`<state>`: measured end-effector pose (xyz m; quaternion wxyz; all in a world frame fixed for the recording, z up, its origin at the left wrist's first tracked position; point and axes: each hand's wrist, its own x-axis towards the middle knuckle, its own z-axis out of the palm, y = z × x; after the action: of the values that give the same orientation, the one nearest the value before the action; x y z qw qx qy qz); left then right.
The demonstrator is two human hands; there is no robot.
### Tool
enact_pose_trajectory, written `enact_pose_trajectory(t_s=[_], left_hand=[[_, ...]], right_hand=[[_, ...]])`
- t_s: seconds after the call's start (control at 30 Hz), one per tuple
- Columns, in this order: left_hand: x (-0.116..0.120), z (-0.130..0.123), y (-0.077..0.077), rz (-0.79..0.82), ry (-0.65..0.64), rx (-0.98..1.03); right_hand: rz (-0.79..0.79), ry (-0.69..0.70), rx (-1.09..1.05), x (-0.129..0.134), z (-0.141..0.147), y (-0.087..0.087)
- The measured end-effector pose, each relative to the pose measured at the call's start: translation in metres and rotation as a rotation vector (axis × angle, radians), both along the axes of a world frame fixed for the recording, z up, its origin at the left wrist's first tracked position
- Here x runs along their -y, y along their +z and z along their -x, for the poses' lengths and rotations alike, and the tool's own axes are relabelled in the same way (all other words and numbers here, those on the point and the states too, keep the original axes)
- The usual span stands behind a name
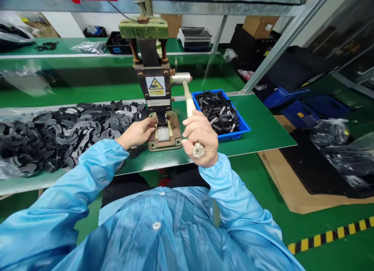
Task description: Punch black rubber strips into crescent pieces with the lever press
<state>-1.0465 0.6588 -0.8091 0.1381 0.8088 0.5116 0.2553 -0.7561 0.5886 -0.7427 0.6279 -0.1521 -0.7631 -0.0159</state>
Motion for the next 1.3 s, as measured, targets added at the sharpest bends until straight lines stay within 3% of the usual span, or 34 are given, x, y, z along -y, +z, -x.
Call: enact_pose_trajectory(t_s=[0.13,0.23,0.37,0.5,0.57,0.63,0.77,0.9,1.1,1.3], left_hand=[[0.014,0.042,0.022,-0.176,-0.012,-0.148],[0.046,0.069,0.016,-0.211,0.021,-0.231],[0.111,0.079,-0.02,-0.22,0.162,-0.229],[0.173,0.084,-0.063,-0.395,0.506,-0.062],[0.195,0.09,-0.081,-0.45,0.617,-0.034],[0.209,0.095,-0.093,-0.449,0.637,-0.08],[0.215,0.099,-0.104,-0.41,0.584,-0.218],[0.208,0.088,-0.106,-0.366,0.461,-0.273],[0.204,0.079,-0.109,-0.339,0.301,-0.227],[0.213,0.088,-0.108,-0.231,0.29,-0.138]], right_hand=[[-0.051,0.009,-0.055,-0.007,0.004,-0.007],[-0.069,0.011,-0.096,-0.011,0.008,-0.008],[-0.11,0.012,-0.148,-0.016,0.01,-0.011],[-0.152,0.014,-0.216,-0.025,0.012,-0.015],[-0.172,0.014,-0.27,-0.032,0.015,-0.016],[-0.217,0.021,-0.355,-0.039,0.021,-0.016],[-0.294,0.033,-0.492,-0.049,0.03,-0.015],[-0.284,0.003,-0.473,-0.048,0.03,-0.014],[-0.224,0.009,-0.423,-0.039,0.028,-0.014],[-0.156,-0.022,-0.314,-0.03,0.02,-0.014]])
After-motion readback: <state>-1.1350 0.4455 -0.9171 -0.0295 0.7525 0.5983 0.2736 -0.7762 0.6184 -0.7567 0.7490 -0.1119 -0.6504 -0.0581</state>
